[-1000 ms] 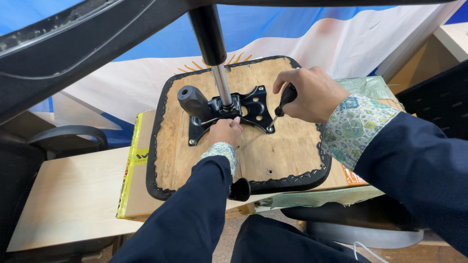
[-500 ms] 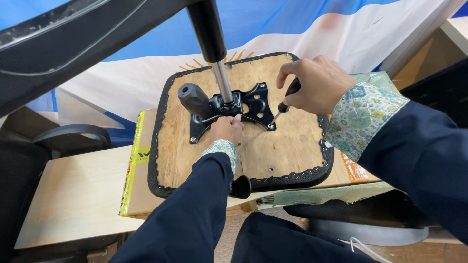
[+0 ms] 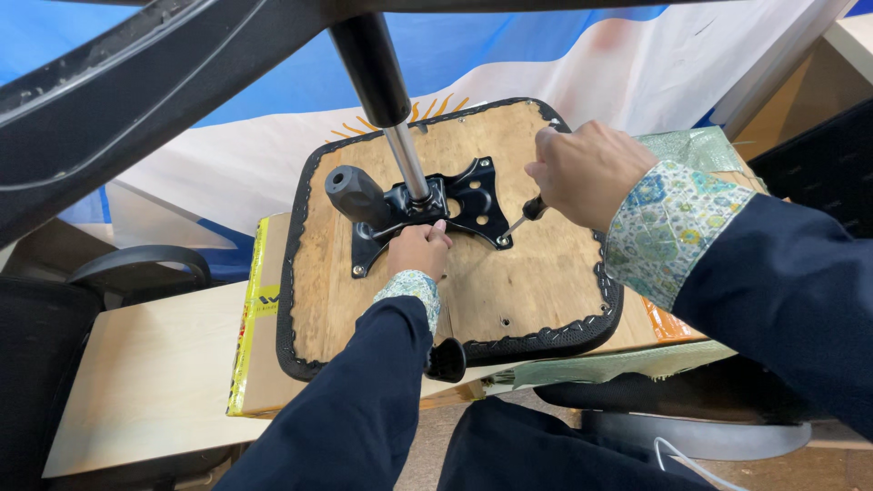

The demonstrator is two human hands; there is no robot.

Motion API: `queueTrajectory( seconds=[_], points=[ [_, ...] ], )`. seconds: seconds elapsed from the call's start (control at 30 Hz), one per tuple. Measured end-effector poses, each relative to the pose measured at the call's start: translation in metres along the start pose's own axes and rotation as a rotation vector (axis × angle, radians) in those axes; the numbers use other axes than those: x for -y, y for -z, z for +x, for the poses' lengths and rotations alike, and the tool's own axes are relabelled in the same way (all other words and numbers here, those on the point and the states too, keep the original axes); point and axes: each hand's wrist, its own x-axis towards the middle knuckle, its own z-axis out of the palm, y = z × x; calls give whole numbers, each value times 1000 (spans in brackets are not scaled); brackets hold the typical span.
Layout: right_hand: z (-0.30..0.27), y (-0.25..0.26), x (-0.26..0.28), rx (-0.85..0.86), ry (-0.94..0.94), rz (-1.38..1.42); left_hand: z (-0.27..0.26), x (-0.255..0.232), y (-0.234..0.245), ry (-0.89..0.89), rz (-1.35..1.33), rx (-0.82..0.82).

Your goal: The person uses a screwdriver to tighten screws on a black metal bracket attached to the underside of a chair seat. They hold the bracket steady with one hand while turning the screwdriver with the other, working on multiple screw holes in sequence.

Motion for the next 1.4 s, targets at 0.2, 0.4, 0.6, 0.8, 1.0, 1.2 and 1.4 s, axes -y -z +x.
queueTrajectory(
  seconds=[0.2, 0.4, 0.6, 0.8, 1.0, 1.2, 1.4],
  points=[
    [4, 6, 9, -105, 116, 89, 2, 0, 1, 27, -15, 20],
    [15, -14, 17, -224, 359, 298, 3, 1, -1, 2, 7, 10],
    [27, -27, 11, -276, 328, 345, 5, 2, -1, 26, 11, 28],
    [17, -36, 6, -388, 193, 495, 7, 1, -2, -10, 58, 10],
    [2, -41, 2, -470, 105, 567, 6, -1, -1, -23, 112, 4],
    [-7, -56, 1, -788, 35, 545, 5, -1, -1, -32, 81, -8],
    [-21, -59, 9, -738, 50, 667, 5, 1, 0, -53, 77, -17]
  ],
)
